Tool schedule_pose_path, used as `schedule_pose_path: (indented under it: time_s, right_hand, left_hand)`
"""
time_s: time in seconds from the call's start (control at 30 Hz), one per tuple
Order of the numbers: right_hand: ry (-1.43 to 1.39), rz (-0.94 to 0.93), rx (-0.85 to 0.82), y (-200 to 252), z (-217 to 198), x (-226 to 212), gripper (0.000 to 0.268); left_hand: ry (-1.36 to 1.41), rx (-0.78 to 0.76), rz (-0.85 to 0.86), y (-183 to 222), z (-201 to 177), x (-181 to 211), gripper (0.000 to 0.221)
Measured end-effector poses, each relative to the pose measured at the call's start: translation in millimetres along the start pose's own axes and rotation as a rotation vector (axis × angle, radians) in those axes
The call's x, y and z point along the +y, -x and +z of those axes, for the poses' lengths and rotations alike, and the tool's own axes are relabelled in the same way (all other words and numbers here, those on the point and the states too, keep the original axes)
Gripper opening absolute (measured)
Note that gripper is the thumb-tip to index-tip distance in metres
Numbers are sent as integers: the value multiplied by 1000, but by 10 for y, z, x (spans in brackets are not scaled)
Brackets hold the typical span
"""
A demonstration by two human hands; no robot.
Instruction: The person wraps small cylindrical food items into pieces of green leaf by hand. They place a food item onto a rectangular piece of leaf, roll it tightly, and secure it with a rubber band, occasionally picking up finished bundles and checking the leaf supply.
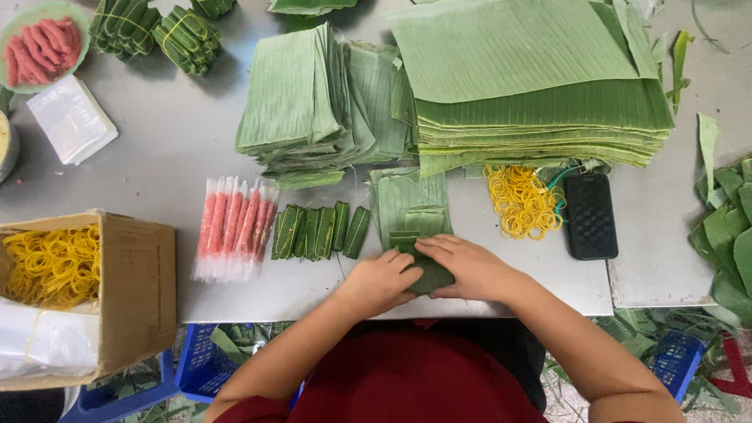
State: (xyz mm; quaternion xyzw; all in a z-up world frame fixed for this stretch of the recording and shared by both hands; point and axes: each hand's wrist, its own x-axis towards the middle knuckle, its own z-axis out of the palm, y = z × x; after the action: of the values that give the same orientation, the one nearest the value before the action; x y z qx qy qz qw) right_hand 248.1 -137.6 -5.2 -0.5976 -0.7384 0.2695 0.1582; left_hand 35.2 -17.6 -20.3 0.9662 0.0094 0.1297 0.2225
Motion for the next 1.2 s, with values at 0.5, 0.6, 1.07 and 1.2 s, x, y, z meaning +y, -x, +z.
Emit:
schedule_pose_path:
  time_s: [0.5,0.6,1.07,1.2]
  right_hand:
    - [-171,340,255,-161,341,509,23]
    - [310,-74,496,-123,264,334,27]
    - [-82,90,249,-282,274,532,31]
    - [-159,106,400,-347,205,560,24]
  left_hand:
    - [231,97,-289,-371,486,-617,11]
    - [218,43,-292,-464,392,-678,13]
    - [313,98,-202,-288,308,-671,22]
    - [133,105,-217,-359,295,-788,18]
